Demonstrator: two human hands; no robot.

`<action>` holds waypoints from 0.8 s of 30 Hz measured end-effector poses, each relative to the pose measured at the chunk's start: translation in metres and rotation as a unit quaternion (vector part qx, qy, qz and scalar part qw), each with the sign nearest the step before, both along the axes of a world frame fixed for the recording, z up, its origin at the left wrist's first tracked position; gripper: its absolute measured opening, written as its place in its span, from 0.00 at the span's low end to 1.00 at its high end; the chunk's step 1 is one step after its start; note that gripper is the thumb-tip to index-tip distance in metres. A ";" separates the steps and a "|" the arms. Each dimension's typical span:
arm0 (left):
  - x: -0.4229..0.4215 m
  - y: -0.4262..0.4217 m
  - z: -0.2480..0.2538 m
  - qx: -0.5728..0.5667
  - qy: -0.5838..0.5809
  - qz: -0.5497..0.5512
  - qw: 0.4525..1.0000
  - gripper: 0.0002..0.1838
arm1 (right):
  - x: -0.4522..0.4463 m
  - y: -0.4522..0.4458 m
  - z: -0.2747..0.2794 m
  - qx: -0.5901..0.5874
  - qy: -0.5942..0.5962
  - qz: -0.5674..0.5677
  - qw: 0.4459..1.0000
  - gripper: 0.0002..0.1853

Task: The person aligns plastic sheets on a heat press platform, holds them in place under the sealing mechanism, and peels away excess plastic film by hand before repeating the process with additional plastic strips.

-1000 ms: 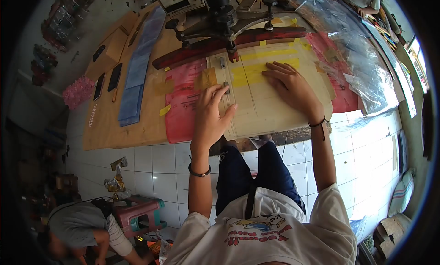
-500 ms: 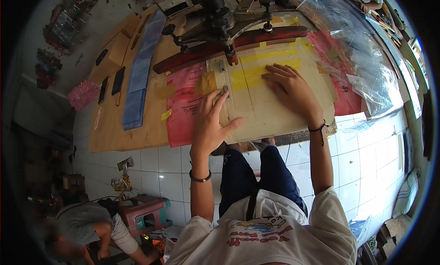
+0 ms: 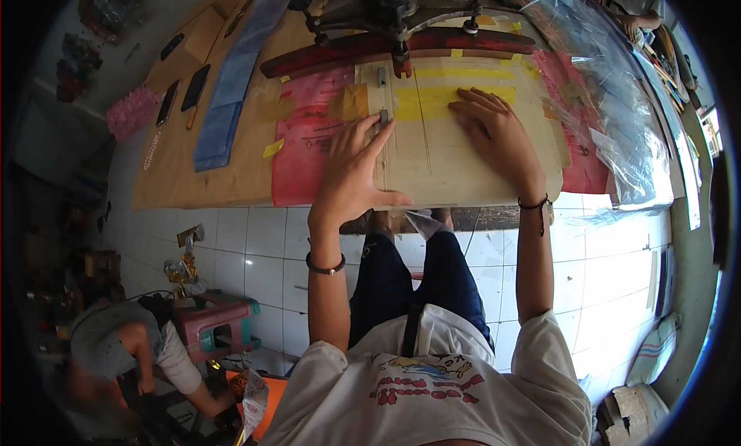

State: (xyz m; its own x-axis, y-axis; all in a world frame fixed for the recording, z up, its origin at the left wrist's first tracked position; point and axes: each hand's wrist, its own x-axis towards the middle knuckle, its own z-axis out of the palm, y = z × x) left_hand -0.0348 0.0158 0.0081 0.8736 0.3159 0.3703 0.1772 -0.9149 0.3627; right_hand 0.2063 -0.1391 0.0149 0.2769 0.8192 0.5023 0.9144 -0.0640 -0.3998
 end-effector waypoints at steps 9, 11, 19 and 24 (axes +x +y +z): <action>-0.002 -0.007 -0.003 0.032 0.034 0.016 0.999 0.66 | 0.000 -0.002 0.001 0.009 0.011 0.003 1.000 0.14; -0.002 -0.009 -0.002 0.028 0.033 0.017 0.999 0.65 | 0.000 -0.003 0.000 0.009 0.013 0.004 1.000 0.13; -0.001 -0.010 -0.001 0.039 0.034 0.017 0.999 0.64 | 0.001 -0.004 -0.001 0.025 0.014 0.016 0.999 0.13; -0.001 -0.010 -0.002 0.046 0.028 0.012 0.998 0.65 | 0.001 -0.003 0.000 0.026 0.012 0.012 1.000 0.13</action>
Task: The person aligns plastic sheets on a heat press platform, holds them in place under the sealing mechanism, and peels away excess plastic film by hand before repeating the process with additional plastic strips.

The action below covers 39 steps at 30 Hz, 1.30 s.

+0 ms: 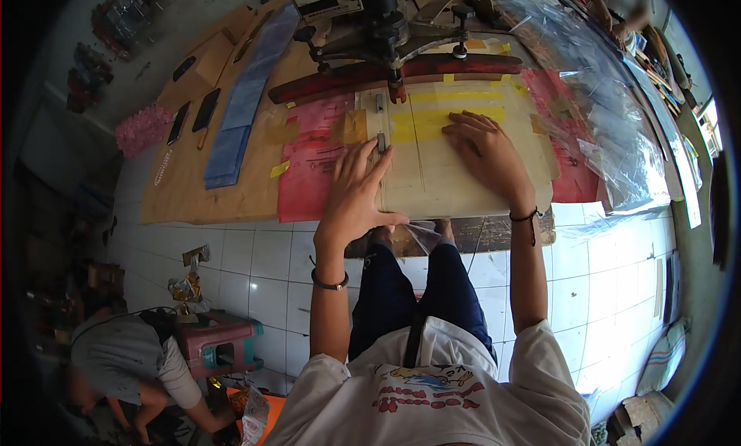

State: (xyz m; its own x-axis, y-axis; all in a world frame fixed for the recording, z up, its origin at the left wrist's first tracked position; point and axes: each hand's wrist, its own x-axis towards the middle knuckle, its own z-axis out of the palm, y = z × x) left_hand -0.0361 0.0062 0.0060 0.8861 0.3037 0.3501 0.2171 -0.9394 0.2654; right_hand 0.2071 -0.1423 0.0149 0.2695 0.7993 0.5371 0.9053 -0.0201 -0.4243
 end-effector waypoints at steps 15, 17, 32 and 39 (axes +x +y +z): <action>0.001 -0.001 -0.006 0.023 -0.050 0.011 0.998 0.54 | 0.001 0.020 0.012 -0.171 -0.022 0.019 0.985 0.26; 0.002 0.000 -0.007 0.016 -0.060 0.010 0.998 0.51 | 0.004 0.030 0.012 -0.216 -0.053 0.018 0.975 0.29; 0.002 -0.004 -0.004 0.007 -0.071 0.032 0.997 0.41 | -0.011 0.059 0.016 -0.225 -0.135 0.064 0.963 0.29; -0.002 -0.001 -0.001 -0.034 -0.094 0.000 0.995 0.34 | -0.023 0.031 0.018 -0.213 -0.144 0.078 0.963 0.27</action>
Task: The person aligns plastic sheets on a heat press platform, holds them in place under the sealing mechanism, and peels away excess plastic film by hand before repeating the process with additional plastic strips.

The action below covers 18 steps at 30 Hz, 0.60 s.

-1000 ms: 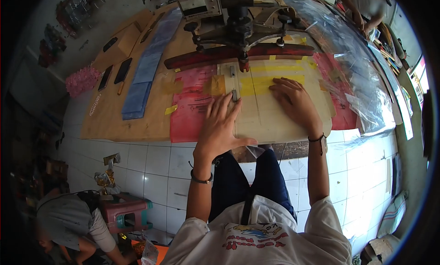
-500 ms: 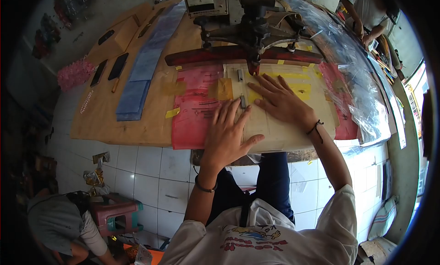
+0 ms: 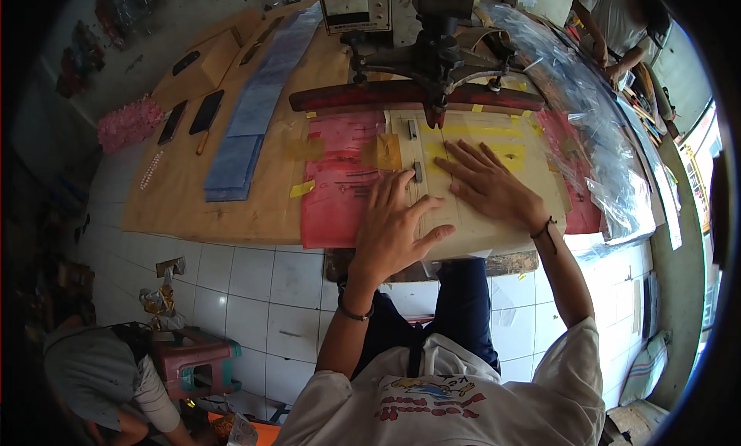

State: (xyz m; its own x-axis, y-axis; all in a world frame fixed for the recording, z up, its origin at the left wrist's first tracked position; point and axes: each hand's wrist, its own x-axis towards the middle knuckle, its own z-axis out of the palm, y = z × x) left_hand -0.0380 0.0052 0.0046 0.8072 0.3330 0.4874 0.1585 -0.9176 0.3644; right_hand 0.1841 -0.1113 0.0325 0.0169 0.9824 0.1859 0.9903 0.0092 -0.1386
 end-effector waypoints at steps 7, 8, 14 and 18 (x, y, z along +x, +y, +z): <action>0.003 -0.004 -0.004 0.032 0.012 -0.006 0.999 0.30 | 0.002 -0.014 0.029 0.015 0.138 0.023 0.990 0.13; 0.003 -0.003 -0.003 0.025 0.021 -0.015 0.999 0.30 | 0.012 -0.007 0.023 0.035 0.149 -0.006 0.988 0.13; 0.003 -0.002 -0.001 0.026 0.032 -0.023 0.999 0.31 | 0.043 0.026 0.005 0.030 0.138 -0.119 0.983 0.24; 0.003 -0.003 0.001 0.031 0.033 -0.027 0.999 0.31 | 0.054 0.032 0.001 -0.007 0.146 -0.086 0.986 0.21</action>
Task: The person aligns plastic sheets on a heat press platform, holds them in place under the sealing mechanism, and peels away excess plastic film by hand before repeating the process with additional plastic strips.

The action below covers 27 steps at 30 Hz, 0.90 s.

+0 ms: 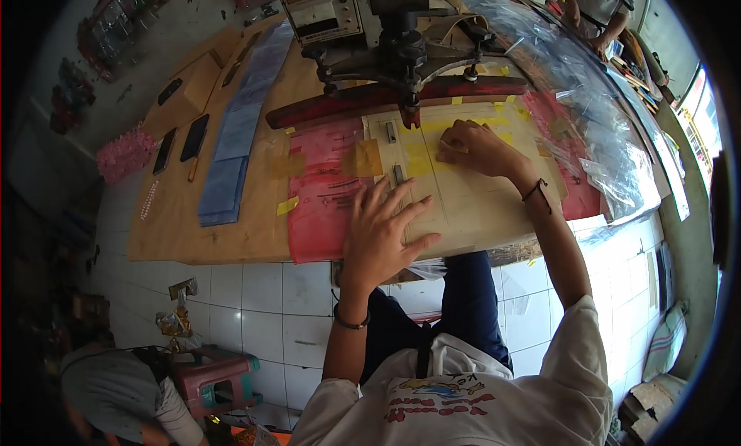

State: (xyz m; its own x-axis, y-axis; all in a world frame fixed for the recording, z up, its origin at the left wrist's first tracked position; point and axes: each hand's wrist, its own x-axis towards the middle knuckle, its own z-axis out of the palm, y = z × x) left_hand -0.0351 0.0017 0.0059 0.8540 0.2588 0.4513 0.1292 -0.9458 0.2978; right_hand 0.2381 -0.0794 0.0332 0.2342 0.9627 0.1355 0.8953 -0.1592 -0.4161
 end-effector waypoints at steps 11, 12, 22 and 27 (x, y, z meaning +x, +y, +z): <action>0.002 0.001 0.001 0.000 0.002 0.001 1.000 0.32 | -0.041 -0.027 -0.001 0.131 -0.135 0.085 0.978 0.18; 0.002 0.001 0.001 0.001 0.002 0.005 1.000 0.32 | -0.046 -0.025 -0.001 0.122 -0.129 0.083 0.981 0.19; 0.003 0.000 -0.001 -0.002 -0.006 0.017 1.000 0.32 | -0.051 -0.047 0.003 0.058 -0.151 -0.002 0.987 0.26; 0.002 -0.002 -0.001 -0.001 -0.004 0.017 1.000 0.32 | -0.038 -0.083 0.002 0.043 -0.190 -0.103 0.976 0.26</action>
State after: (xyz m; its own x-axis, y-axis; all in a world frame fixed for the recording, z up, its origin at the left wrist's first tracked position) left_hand -0.0327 -0.0003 0.0052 0.8410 0.2892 0.4573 0.1595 -0.9401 0.3012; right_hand 0.1998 -0.1624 0.0352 0.3380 0.8821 0.3280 0.9404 -0.3304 -0.0805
